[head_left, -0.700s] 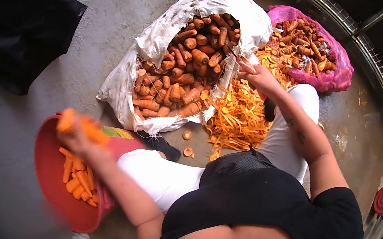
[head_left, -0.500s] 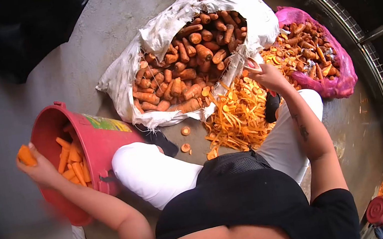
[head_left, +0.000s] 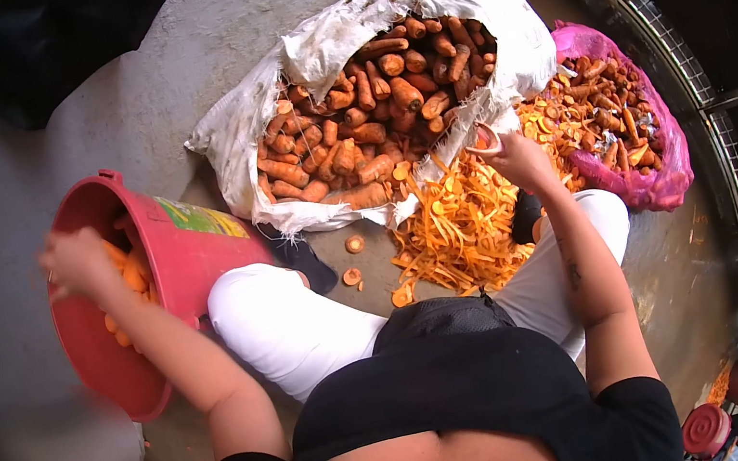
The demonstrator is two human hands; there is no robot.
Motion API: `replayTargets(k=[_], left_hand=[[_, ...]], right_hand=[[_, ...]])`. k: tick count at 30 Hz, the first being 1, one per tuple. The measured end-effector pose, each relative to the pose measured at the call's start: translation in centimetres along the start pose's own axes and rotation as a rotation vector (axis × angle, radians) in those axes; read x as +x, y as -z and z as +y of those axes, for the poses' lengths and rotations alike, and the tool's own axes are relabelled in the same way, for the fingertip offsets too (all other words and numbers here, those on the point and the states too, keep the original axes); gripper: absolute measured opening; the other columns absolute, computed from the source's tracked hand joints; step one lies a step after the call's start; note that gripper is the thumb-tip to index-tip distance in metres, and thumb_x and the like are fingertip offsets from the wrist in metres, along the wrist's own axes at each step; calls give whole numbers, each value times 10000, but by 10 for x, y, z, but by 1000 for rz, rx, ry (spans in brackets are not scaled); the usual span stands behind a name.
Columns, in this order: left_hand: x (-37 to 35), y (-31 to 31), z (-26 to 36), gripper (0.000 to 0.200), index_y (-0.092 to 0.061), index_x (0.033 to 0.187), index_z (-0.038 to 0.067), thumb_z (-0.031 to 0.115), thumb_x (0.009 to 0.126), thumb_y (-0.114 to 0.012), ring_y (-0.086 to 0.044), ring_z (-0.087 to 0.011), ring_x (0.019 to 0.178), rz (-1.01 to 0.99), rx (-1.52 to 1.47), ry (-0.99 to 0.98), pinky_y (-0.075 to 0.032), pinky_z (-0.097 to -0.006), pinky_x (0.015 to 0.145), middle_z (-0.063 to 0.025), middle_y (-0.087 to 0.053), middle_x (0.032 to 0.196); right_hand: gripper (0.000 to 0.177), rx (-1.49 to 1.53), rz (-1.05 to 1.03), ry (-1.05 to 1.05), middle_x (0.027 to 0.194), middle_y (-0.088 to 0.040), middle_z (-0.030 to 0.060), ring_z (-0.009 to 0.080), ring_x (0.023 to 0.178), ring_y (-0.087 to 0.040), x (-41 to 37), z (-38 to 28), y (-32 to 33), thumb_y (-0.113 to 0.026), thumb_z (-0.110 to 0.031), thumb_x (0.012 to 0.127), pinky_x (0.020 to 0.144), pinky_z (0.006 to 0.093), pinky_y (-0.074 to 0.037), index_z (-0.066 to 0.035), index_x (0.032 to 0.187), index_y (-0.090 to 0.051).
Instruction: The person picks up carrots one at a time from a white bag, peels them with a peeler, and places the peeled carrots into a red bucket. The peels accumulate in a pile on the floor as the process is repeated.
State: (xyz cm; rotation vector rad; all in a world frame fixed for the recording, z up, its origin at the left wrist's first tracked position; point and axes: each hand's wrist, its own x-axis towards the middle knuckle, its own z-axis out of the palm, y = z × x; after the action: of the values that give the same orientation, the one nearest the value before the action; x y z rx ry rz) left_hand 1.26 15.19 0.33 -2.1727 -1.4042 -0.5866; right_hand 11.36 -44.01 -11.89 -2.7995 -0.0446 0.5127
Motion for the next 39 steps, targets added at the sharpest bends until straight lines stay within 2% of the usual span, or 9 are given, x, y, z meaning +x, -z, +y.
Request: replayTargets(k=[3, 6, 13, 14, 16, 18, 22, 30, 39], left_hand=[[-44, 29, 73, 436, -518, 1272, 96, 187, 846, -499, -554, -333, 1119, 27, -404, -386, -432, -543, 910, -182, -544, 1219], [-92, 55, 138, 430, -543, 1234, 31, 268, 876, -513, -579, -391, 1054, -672, -660, -601, -435, -445, 952, -258, -614, 1087], [-173, 28, 176, 489, -490, 1290, 29, 313, 896, -551, -582, -377, 1036, -1050, -566, -1166, -463, -434, 891, -217, -593, 1158], [-175, 32, 175, 494, -482, 1296, 34, 316, 896, -548, -579, -377, 1043, -1029, -536, -1177, -460, -438, 895, -219, -592, 1151], [-174, 39, 178, 502, -470, 1307, 44, 322, 896, -545, -574, -376, 1052, -1012, -529, -1189, -457, -439, 902, -222, -591, 1140], [-174, 43, 184, 508, -458, 1316, 54, 325, 896, -545, -572, -374, 1056, -1019, -578, -1191, -455, -434, 906, -222, -590, 1131], [-179, 49, 191, 495, -457, 1313, 57, 320, 901, -535, -587, -361, 1037, -1023, -483, -1228, -452, -447, 904, -216, -599, 1114], [-206, 40, 206, 426, -488, 1242, 16, 290, 917, -518, -600, -366, 1001, -1103, -526, -1353, -421, -488, 929, -210, -596, 1097], [-215, 27, 194, 472, -464, 1285, 7, 275, 906, -548, -616, -352, 913, -1007, -614, -1339, -425, -473, 882, -191, -598, 1010]], right_hand=[[498, -103, -108, -10, 779, -673, 171, 331, 722, -665, 2, -10, 1, -507, -530, 886, 687, 430, -518, -57, 874, -664], [484, -173, -233, 140, 722, -662, 145, 250, 651, -660, -2, -13, -2, -528, -498, 893, 645, 379, -516, -45, 801, -671], [239, 1297, -463, 17, 778, -567, -26, 63, 551, -418, 1, 0, -9, -664, -151, 822, 527, 199, -368, -57, 1028, -587], [207, 1271, -486, 53, 766, -582, 4, 76, 566, -468, 9, 13, -16, -653, -177, 834, 509, 211, -396, -56, 996, -610], [277, 527, -308, -154, 698, -630, 70, 153, 529, -572, 20, 12, -42, -657, -276, 853, 509, 288, -475, -36, 992, -654], [424, -458, -148, 45, 683, -647, 128, 242, 630, -655, 28, 16, -68, -606, -479, 854, 556, 373, -506, -66, 922, -678], [429, 40, 70, 19, 770, -666, 189, 384, 742, -647, 39, -8, -105, -533, -519, 872, 635, 468, -499, -120, 948, -673], [496, 575, 168, -58, 711, -653, 148, 310, 718, -657, 167, -75, -187, -596, -534, 830, 646, 392, -485, -45, 871, -664], [361, 218, 178, -234, 975, -656, 142, 330, 872, -654, 273, -153, -221, -652, -372, 803, 740, 448, -518, -136, 1072, -604]])
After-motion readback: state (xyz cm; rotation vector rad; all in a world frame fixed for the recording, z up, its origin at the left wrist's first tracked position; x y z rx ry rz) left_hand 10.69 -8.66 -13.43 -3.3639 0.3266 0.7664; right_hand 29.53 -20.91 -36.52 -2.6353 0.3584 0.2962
